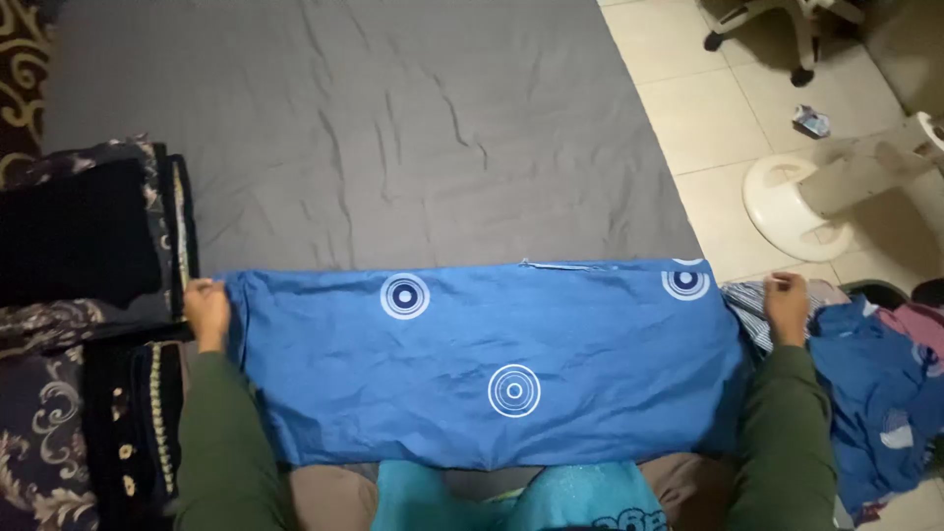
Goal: Fold a blue bedsheet while sitting on a bed.
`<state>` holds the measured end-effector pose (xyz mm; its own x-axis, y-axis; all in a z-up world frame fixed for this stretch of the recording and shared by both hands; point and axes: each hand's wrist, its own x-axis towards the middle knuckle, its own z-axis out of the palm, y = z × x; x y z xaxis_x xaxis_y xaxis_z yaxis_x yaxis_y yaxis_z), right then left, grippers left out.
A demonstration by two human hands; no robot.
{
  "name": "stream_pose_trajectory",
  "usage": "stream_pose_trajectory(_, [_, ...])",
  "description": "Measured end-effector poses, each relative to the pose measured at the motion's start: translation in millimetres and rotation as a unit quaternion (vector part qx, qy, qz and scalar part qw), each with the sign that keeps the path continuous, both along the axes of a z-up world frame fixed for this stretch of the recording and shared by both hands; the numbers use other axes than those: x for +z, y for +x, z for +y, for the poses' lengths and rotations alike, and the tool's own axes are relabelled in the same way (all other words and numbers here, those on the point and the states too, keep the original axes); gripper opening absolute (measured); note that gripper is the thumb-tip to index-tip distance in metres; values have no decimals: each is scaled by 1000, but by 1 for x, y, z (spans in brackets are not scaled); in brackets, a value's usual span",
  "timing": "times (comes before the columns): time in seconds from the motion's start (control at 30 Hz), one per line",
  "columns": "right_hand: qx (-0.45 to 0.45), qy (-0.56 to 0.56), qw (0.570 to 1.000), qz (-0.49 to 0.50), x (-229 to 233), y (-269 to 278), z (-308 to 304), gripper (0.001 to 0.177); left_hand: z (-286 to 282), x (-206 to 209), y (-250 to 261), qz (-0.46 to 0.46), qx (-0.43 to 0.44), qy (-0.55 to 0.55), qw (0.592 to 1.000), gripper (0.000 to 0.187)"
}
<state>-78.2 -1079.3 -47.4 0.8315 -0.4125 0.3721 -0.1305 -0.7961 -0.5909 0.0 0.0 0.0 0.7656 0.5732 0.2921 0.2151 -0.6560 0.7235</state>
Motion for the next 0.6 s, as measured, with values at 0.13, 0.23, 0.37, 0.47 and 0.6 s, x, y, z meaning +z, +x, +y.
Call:
stream_pose_trajectory(0.13, [-41, 105, 976, 187, -45, -3, -16, 35, -24, 26, -6, -7, -30, -93, 995, 23])
stream_pose_trajectory(0.23, [4, 89, 945, 315, -87, -6, -32, 57, -23, 14, -6, 94, 3, -125, 988, 58])
stream_pose_trajectory(0.37, [-31, 266, 916, 297, -84, -15, -4, 54, -16, -4, -9, 93, -5, -127, 988, 43])
stream_pose_trajectory(0.47, [-66, 309, 904, 287, -84, -15, 5, 47, -18, -4, -6, 72, -12, -139, 988, 43])
stream_pose_trajectory(0.6, [0, 239, 959, 151, -90, -9, 4, 35, -16, -8, -6, 96, 40, -76, 992, 47])
